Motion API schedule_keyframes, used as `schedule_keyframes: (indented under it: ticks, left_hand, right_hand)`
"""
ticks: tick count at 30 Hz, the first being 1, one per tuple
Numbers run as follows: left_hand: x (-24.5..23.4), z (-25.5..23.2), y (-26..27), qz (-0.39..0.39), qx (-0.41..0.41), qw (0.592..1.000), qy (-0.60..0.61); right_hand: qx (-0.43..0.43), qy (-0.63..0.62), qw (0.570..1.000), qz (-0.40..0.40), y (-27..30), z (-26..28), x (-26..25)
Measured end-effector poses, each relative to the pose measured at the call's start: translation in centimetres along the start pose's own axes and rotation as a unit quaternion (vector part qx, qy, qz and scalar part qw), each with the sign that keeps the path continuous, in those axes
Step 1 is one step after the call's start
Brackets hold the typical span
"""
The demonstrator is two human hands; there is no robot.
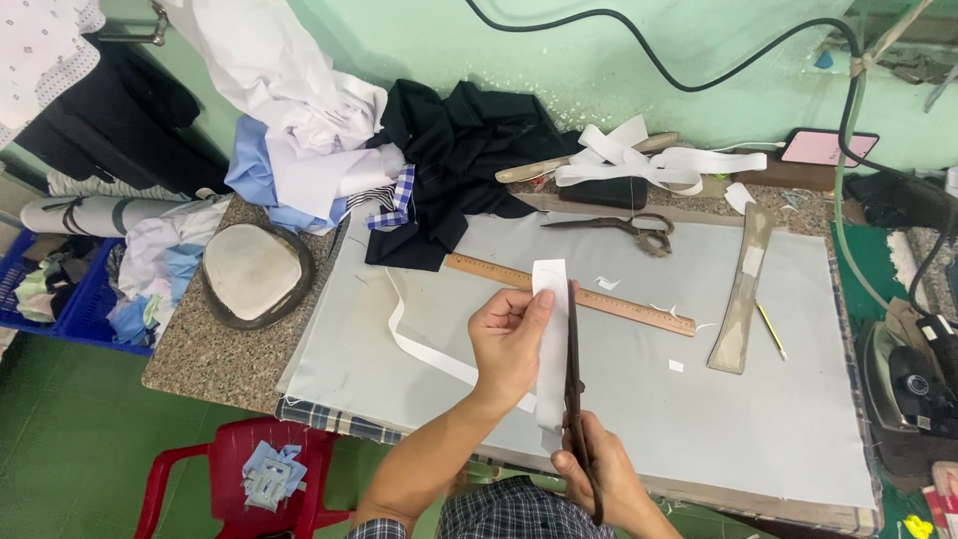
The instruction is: The person uses shears to cut a long white fabric strip into smaller pieces on a work table. They repeatedly trim the strip, hold it in place with one hand, and cut with the other, leaving cut pieces on the table.
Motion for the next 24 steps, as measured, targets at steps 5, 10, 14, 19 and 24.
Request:
schedule_keyframes:
  ticks: [5, 10, 14, 19, 24]
  left_hand:
    - [0.0, -0.2, 0.2, 0.004, 0.007, 1.0, 0.012]
    - [0.5, -0.4, 0.4, 0.03, 0.002, 0.998, 0.058]
    - [-0.4, 0.2, 0.3, 0.006, 0.001, 1.0, 0.012]
    - [-0.7, 0.3, 0.5, -0.001, -0.009, 1.0, 0.008]
    - [-0.6, -0.4, 0.7, -0.004, 0.008, 1.0, -0.026]
  right_hand:
    - [0.015, -0.013, 1.0, 0.009, 0.0, 0.2, 0.1]
    - [0.021, 0.011, 1.0, -0.007, 0.1, -1.4, 0.2]
    - [0.014, 0.015, 1.0, 0.002, 0.1, -0.4, 0.3]
    - [0.001, 0.027, 1.0, -0.001, 0.4, -0.4, 0.4]
    - [0.001, 0.021, 1.0, -0.005, 0.6, -0.4, 0.4]
Point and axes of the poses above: each hand's wrist, its own y-axis away from the middle knuckle, its own x-axis out of the palm, z = x × y, the point moved 6 cm from there along -y, towards the middle knuckle, and after that the axes turned 2 degrees about -z, right-handed, at the moved point
